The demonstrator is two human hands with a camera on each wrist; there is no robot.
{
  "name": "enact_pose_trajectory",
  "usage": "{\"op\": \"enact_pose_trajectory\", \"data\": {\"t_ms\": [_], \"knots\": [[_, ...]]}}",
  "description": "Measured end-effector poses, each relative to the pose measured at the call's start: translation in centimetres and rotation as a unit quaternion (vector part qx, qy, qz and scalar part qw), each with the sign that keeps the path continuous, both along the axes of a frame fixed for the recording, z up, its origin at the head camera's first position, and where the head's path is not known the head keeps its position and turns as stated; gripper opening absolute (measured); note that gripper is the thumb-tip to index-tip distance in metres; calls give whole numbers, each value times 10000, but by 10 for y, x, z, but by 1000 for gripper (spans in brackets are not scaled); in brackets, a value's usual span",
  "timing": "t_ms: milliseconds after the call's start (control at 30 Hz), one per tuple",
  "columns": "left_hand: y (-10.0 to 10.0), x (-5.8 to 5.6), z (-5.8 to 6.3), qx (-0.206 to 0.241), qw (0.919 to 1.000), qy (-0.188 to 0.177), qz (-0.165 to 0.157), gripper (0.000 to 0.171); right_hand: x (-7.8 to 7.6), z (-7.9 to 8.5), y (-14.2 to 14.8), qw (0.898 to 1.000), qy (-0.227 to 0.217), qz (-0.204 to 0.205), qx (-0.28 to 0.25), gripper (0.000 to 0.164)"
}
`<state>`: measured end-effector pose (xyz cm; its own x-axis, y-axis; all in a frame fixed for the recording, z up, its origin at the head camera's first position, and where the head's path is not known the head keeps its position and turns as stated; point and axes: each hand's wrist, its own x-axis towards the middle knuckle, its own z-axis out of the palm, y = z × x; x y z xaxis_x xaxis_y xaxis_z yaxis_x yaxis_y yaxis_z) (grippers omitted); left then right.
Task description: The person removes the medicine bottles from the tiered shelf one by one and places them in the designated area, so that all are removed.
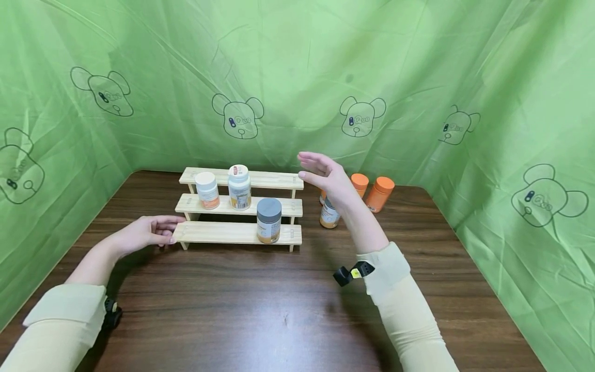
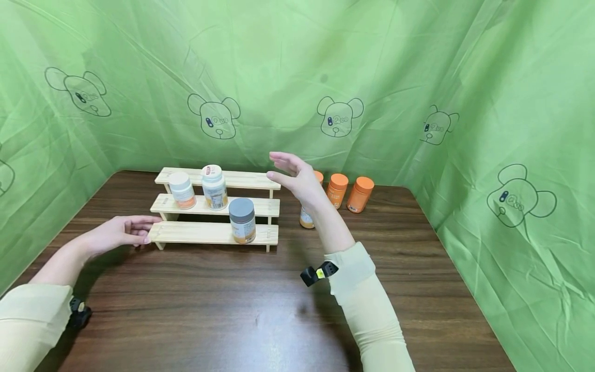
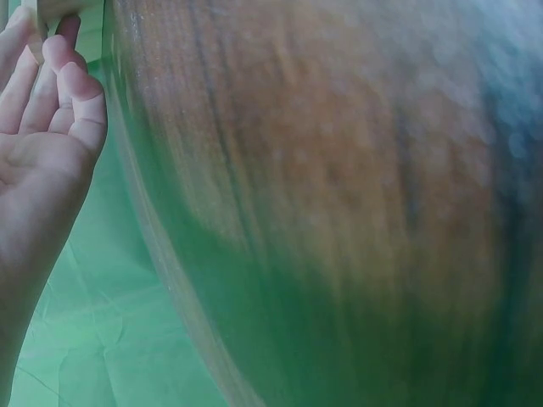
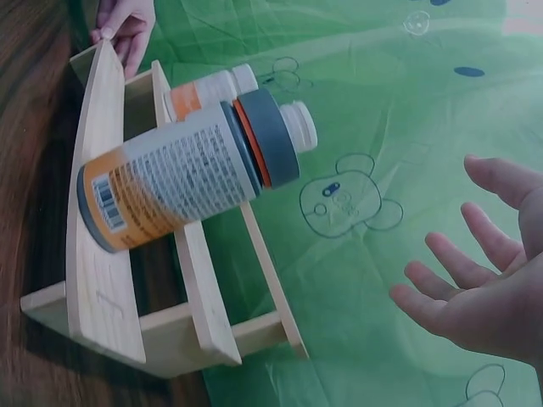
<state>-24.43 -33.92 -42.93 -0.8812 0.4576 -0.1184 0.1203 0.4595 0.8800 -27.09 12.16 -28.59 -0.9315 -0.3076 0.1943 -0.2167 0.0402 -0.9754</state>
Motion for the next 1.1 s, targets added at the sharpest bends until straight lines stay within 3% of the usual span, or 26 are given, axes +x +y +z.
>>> {"op": "enact_pose_trajectory", "data": {"t_ms": [233,1100], "knots": [[1,1,1,66,10000,-66,22,62,2,4,-15,9998,58,161,-109,48],[0,-1,-2,-24,10000,54,-3,61,-3,2,-67,9964,-151,666,510,50]]}}
